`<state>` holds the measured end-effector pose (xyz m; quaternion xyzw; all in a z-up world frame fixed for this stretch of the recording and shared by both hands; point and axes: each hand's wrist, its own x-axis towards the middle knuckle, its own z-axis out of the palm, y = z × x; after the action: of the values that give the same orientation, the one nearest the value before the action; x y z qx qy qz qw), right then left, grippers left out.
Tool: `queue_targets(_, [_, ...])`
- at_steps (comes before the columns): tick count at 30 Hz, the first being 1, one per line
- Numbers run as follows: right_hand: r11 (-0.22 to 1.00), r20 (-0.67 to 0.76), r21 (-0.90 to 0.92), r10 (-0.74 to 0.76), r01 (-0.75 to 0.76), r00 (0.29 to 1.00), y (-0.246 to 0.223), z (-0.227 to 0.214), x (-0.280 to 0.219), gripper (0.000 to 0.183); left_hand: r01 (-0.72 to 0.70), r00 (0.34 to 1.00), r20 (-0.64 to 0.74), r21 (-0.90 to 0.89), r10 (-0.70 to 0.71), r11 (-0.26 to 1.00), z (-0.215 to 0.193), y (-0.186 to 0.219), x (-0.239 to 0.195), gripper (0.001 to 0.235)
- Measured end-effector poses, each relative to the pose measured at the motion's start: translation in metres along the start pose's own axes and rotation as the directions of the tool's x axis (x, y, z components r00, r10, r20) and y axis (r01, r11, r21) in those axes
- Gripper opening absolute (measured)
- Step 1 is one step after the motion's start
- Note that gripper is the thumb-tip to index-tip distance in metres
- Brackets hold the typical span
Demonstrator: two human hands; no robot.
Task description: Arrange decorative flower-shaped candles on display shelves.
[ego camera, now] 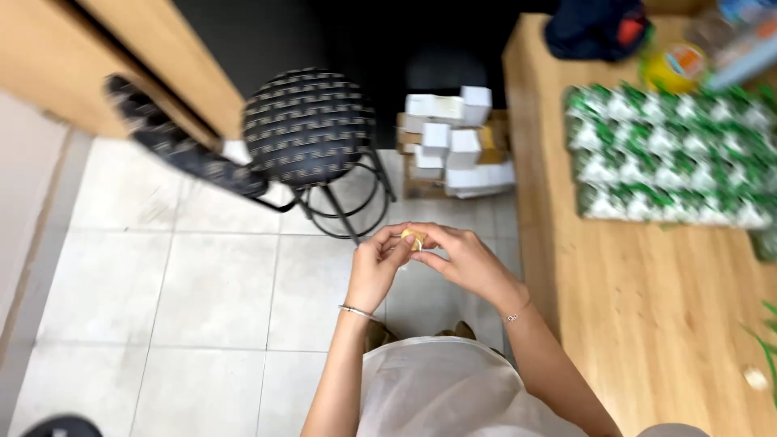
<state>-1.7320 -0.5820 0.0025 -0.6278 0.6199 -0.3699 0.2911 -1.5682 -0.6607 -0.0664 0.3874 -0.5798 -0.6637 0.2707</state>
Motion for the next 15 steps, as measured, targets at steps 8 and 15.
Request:
queue_targets(8, [0.984, 0.294, 0.052, -0.179, 0.171, 0.939, -0.055, 0.138, 0.116, 0.026, -0.014, 0.951, -0.304, -0.238, -0.060, 0.971, -0.165, 0.011, -0.055, 0.042])
queue_targets(15, [0.864, 0.439, 0.156, -0.495, 0.479, 0.750, -0.141, 0.241, 0.189, 0.021, -0.257, 0.745, -0.651, -0.084, 0.142, 0.963, -0.250, 0.019, -0.116, 0.064])
